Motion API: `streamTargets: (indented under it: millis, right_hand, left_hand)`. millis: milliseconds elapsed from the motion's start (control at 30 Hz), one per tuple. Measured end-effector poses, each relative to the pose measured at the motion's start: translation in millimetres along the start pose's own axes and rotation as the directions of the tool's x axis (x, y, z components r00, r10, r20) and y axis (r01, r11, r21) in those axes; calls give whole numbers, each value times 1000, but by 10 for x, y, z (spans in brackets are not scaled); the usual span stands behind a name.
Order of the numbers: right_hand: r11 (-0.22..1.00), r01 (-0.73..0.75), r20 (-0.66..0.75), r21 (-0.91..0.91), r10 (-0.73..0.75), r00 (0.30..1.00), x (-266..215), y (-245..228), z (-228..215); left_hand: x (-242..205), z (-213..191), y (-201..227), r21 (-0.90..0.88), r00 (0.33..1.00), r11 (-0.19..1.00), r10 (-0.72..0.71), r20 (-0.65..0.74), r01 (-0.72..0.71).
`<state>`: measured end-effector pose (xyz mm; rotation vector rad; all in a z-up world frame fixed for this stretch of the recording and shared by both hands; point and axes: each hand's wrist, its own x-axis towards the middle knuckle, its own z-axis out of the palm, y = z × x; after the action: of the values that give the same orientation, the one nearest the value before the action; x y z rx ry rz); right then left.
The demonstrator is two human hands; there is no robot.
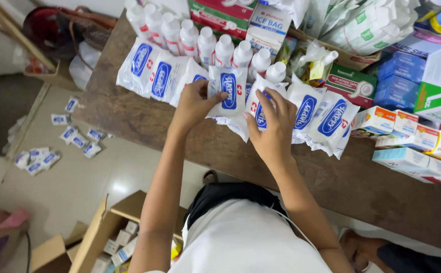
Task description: Organizing various medicine boxes and medical supplies from a cardboard box onto shelves.
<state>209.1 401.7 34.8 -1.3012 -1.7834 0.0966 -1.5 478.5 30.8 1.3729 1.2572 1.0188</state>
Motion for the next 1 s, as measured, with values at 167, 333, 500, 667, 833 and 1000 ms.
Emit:
streamTargets:
  millis: [167, 333, 500, 667, 833, 1000]
  right_hand:
    - [982, -64, 22, -179, 69, 997, -144, 198, 103]
    - [971, -46, 37, -233, 56, 998, -179, 246, 177]
    - [982, -58, 45, -181, 67, 997, -164, 246, 151]
    - [999, -23, 82, -41, 26, 996, -192, 304, -81]
    - [993, 93, 139, 73, -102, 985, -239, 515, -395]
    - [933, 226, 188, 281, -285, 940, -337, 693, -658]
  left_hand:
    - [175, 96, 72, 305, 999, 952, 18, 43, -30]
    - [207, 121, 8, 400, 985, 902, 170, 21, -165]
    - [83, 298, -80, 385, 892, 858, 425, -156, -341]
    - [-99, 519, 23, 634, 782, 656, 610, -128, -409]
    - [-12, 735, -119, 711, 840, 644, 524, -141, -282]
    - [-175, 863, -246, 830, 735, 515, 645, -211, -214]
